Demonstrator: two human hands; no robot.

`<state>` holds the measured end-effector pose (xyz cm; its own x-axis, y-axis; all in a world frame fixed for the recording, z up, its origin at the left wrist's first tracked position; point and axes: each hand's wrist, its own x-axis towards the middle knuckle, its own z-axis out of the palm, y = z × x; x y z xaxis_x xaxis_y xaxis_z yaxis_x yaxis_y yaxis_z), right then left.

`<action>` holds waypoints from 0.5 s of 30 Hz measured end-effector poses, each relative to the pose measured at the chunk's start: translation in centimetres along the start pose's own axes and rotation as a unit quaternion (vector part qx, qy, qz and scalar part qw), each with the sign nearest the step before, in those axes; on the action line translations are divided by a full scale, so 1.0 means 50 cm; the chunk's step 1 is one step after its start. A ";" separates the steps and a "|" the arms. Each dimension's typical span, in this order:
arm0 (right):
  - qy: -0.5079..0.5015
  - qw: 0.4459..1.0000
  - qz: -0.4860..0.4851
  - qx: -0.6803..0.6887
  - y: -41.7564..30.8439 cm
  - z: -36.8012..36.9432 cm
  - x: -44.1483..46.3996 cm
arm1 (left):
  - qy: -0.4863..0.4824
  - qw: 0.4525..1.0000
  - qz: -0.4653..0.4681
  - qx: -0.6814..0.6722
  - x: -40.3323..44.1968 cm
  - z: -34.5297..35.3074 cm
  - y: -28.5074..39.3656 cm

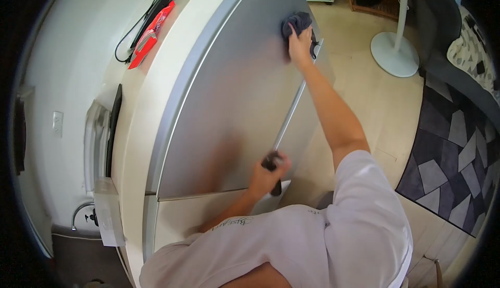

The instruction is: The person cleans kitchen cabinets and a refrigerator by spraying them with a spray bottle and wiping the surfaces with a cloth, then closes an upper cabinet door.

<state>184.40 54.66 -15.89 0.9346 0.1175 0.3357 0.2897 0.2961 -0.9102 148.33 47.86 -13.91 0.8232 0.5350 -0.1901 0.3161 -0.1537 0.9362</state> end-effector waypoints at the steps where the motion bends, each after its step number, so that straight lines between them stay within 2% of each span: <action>1: 0.065 0.994 0.003 -0.093 -0.012 0.034 -0.040 | -0.028 0.997 -0.008 0.074 -0.024 -0.014 -0.035; 3: -0.038 0.995 -0.092 0.001 -0.137 0.034 -0.240 | -0.084 0.986 -0.007 0.146 -0.078 -0.051 -0.097; 4: -0.031 0.975 -0.216 0.033 -0.182 0.050 -0.346 | -0.087 0.984 -0.033 0.152 -0.098 -0.063 -0.137; 5: -0.119 0.962 -0.242 0.033 -0.205 0.045 -0.446 | -0.090 0.982 -0.059 0.158 -0.117 -0.075 -0.177; 7: -0.356 0.888 -0.273 -0.102 -0.226 0.023 -0.586 | -0.091 0.975 -0.090 0.181 -0.154 -0.087 -0.193; 8: -0.391 0.864 -0.297 -0.112 -0.236 0.018 -0.602 | -0.087 0.972 -0.089 0.197 -0.162 -0.093 -0.188; 9: -0.449 0.851 -0.205 -0.182 -0.222 0.029 -0.585 | -0.081 0.969 -0.088 0.214 -0.161 -0.101 -0.184; 10: -0.343 0.913 -0.205 -0.087 -0.181 0.039 -0.528 | -0.081 0.964 -0.132 0.218 -0.162 -0.108 -0.181; 11: -0.223 0.950 -0.219 0.020 -0.194 0.046 -0.436 | -0.080 0.956 -0.179 0.218 -0.166 -0.111 -0.172; 12: -0.109 0.957 -0.245 0.110 -0.206 0.054 -0.344 | -0.080 0.947 -0.222 0.217 -0.166 -0.113 -0.169; 13: -0.015 0.966 -0.252 0.056 -0.173 0.072 -0.214 | -0.078 0.951 -0.215 0.207 -0.170 -0.116 -0.175; 14: 0.021 0.986 -0.157 -0.055 -0.172 0.061 -0.084 | -0.075 0.955 -0.208 0.196 -0.176 -0.119 -0.183; 15: 0.029 0.994 -0.097 -0.035 -0.198 0.046 0.030 | -0.073 0.959 -0.200 0.185 -0.181 -0.120 -0.187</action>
<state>182.43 54.10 -5.80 0.8696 0.0098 0.4936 0.4769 0.2416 -0.8451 135.08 49.43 -19.18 0.6489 0.4957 -0.5772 0.7448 -0.2590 0.6150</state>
